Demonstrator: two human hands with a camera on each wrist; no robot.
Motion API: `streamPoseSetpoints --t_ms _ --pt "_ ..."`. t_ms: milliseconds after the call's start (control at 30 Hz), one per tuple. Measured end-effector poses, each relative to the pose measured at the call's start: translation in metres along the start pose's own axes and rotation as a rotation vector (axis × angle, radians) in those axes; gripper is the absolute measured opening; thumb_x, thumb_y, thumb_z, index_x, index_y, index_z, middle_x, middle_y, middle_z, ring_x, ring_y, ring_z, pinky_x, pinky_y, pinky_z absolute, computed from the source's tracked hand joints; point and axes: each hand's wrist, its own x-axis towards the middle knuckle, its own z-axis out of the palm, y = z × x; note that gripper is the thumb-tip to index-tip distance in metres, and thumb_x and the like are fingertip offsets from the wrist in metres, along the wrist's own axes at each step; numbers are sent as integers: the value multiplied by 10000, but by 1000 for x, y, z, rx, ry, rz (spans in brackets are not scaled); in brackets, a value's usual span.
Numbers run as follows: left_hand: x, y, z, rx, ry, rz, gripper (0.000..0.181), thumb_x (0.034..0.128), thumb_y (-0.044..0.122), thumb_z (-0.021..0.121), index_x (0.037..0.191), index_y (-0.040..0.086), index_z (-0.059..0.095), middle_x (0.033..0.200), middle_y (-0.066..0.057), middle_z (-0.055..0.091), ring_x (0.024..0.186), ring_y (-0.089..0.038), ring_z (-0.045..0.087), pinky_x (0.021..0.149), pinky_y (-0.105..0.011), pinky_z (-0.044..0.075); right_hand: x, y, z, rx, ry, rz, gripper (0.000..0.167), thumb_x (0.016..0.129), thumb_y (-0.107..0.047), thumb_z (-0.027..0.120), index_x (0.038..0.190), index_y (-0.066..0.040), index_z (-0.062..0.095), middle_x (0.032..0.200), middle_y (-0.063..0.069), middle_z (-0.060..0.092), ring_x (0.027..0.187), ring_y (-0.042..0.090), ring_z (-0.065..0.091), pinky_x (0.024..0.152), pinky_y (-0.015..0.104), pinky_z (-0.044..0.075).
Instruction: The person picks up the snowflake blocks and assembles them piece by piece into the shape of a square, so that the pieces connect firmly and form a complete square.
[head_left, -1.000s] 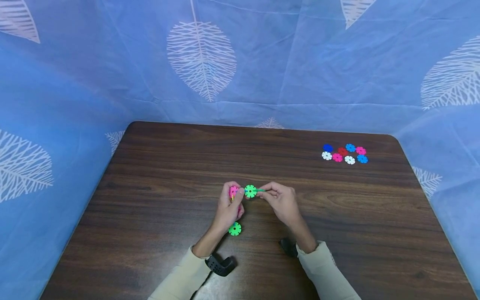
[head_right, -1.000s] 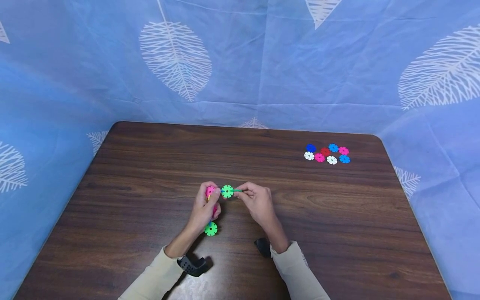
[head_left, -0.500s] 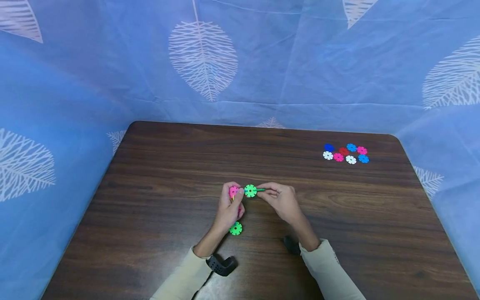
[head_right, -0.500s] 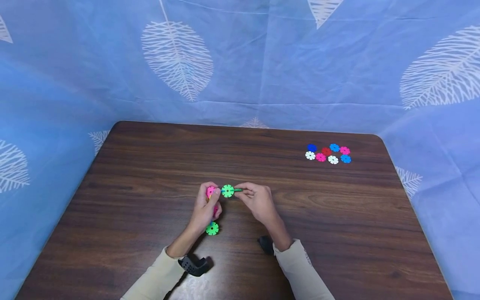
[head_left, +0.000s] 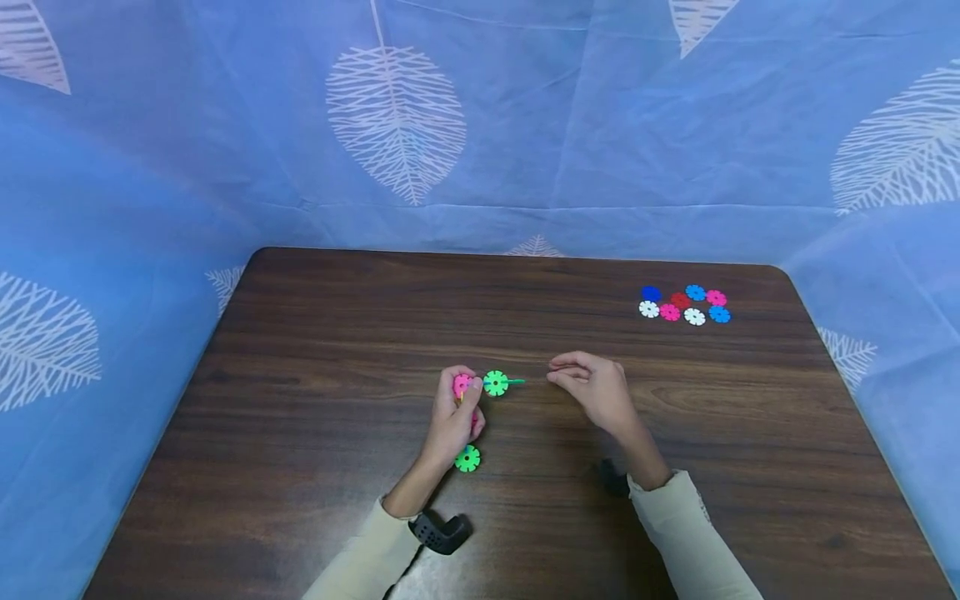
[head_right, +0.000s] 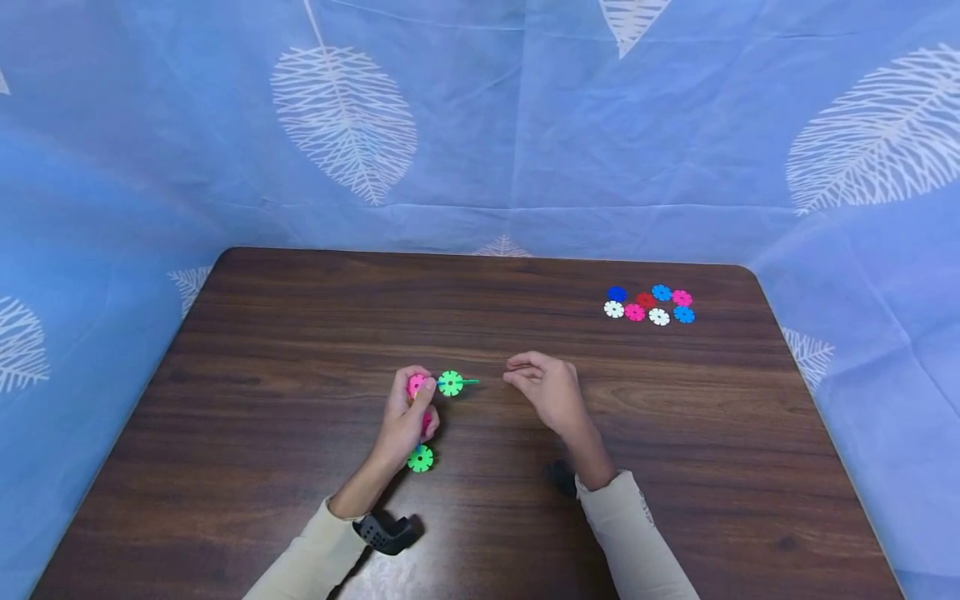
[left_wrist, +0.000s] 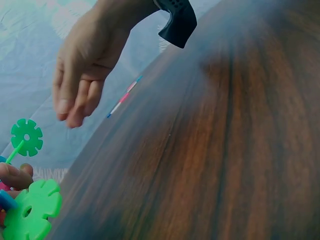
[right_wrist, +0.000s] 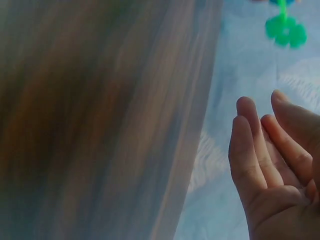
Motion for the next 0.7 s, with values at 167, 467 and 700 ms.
streamPoseSetpoints --t_ms 167,467,700 --pt "0 1 -2 -12 10 11 267 1013 110 422 1199 -65 347 564 -28 367 388 -83 389 377 -164 305 17 18 -26 -148 32 20 254 875 -181 685 1051 3 677 924 124 721 809 221 708 623 162 516" --pt "0 4 -4 8 -5 16 285 1013 110 421 1212 -75 336 559 -15 376 393 -84 393 384 -164 308 50 53 -79 -333 44 131 317 911 -197 643 1087 66 633 890 188 715 822 315 691 652 322 532" --pt "-1 4 -7 10 -12 -5 257 1010 103 425 1199 -52 346 534 -34 381 394 -91 399 383 -166 303 66 65 -103 -409 31 248 420 908 -209 647 1149 113 530 886 236 684 803 350 642 618 346 506"
